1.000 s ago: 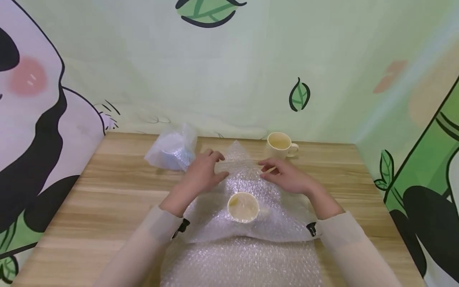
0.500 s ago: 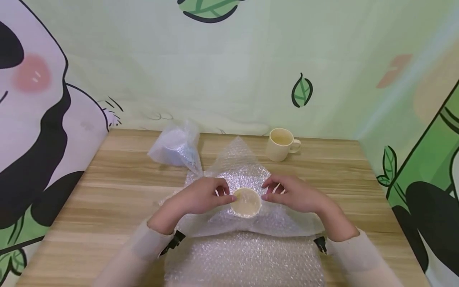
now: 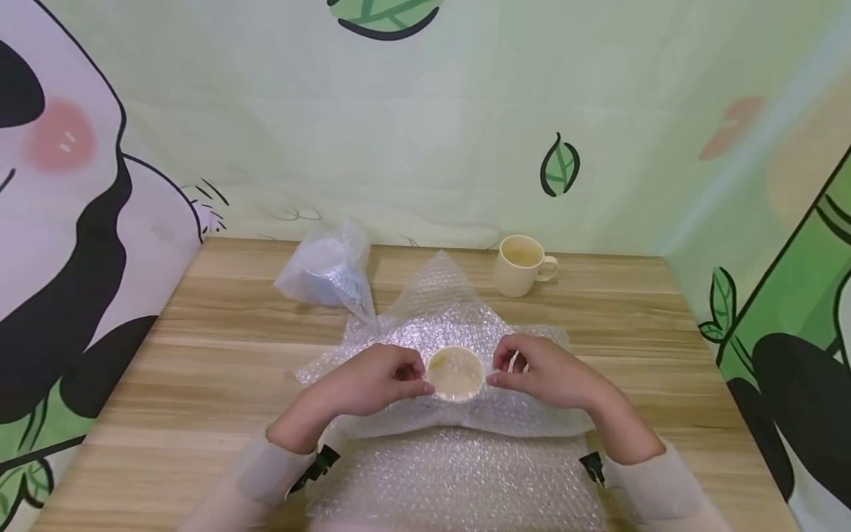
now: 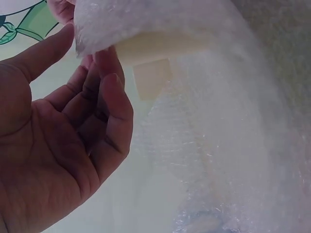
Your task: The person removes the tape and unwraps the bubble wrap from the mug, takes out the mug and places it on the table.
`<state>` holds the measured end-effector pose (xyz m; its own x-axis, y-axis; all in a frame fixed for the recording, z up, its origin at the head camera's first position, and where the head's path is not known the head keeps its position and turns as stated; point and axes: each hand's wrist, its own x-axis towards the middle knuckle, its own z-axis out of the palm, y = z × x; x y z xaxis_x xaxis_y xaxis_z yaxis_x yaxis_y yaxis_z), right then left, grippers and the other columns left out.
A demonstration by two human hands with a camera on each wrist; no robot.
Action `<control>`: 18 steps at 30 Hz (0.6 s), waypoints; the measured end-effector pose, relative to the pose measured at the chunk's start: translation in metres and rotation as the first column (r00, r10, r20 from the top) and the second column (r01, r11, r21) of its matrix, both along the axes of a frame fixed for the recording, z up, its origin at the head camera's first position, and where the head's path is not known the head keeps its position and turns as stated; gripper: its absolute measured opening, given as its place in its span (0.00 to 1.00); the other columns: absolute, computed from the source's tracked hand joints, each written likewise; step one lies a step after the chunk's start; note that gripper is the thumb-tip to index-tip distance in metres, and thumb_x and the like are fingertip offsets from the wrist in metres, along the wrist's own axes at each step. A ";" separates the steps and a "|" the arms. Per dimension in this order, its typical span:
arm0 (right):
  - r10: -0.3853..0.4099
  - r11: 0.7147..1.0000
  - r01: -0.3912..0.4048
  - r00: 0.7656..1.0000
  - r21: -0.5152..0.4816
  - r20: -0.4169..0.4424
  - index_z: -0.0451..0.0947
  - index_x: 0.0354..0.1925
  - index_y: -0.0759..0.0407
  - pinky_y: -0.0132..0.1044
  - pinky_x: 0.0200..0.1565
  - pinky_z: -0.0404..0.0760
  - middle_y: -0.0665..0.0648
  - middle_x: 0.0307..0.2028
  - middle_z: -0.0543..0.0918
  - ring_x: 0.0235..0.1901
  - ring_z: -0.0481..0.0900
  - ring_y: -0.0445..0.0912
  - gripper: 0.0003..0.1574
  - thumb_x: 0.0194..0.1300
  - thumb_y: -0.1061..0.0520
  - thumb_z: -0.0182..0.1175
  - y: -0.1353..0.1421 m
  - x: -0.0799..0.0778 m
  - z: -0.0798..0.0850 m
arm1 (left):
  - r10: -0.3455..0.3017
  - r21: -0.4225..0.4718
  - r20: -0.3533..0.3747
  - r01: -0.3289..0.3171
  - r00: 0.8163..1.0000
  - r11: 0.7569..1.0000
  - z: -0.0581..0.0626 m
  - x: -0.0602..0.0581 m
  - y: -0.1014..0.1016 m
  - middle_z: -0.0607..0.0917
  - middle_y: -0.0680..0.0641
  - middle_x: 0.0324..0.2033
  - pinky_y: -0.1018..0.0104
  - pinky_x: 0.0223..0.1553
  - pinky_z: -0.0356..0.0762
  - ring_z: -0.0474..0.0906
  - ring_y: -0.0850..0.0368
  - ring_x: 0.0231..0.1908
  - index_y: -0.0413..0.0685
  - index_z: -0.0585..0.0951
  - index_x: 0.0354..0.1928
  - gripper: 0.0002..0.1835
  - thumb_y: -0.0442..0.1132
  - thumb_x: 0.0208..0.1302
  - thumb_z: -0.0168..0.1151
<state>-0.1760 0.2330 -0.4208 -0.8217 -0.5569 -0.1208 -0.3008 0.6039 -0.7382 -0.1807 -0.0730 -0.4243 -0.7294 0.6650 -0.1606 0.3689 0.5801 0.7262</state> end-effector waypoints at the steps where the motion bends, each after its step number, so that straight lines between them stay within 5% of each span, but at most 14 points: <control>1: -0.003 1.000 0.003 1.000 -0.005 -0.001 0.80 0.38 0.50 0.32 0.33 0.79 0.47 0.33 0.82 0.34 0.79 0.43 0.09 0.68 0.49 0.70 0.000 0.001 0.000 | 0.002 -0.001 -0.001 -0.002 1.000 1.000 0.001 0.000 0.000 0.84 0.60 0.25 0.69 0.30 0.76 0.74 0.66 0.25 0.57 0.83 0.33 0.09 0.50 0.71 0.66; 18: 0.031 0.996 -0.027 0.998 -0.085 0.047 0.79 0.36 0.48 0.34 0.37 0.79 0.46 0.32 0.81 0.35 0.79 0.42 0.08 0.70 0.48 0.68 0.008 0.019 0.009 | -0.038 0.033 0.044 0.037 0.998 0.999 0.010 0.012 -0.003 0.86 0.59 0.25 0.69 0.29 0.75 0.74 0.66 0.24 0.59 0.85 0.35 0.09 0.50 0.73 0.63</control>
<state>-0.1573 0.2406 -0.4113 -0.7992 -0.5906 -0.1120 -0.2801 0.5307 -0.7999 -0.1689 -0.0762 -0.4142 -0.6963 0.6972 -0.1706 0.3571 0.5426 0.7603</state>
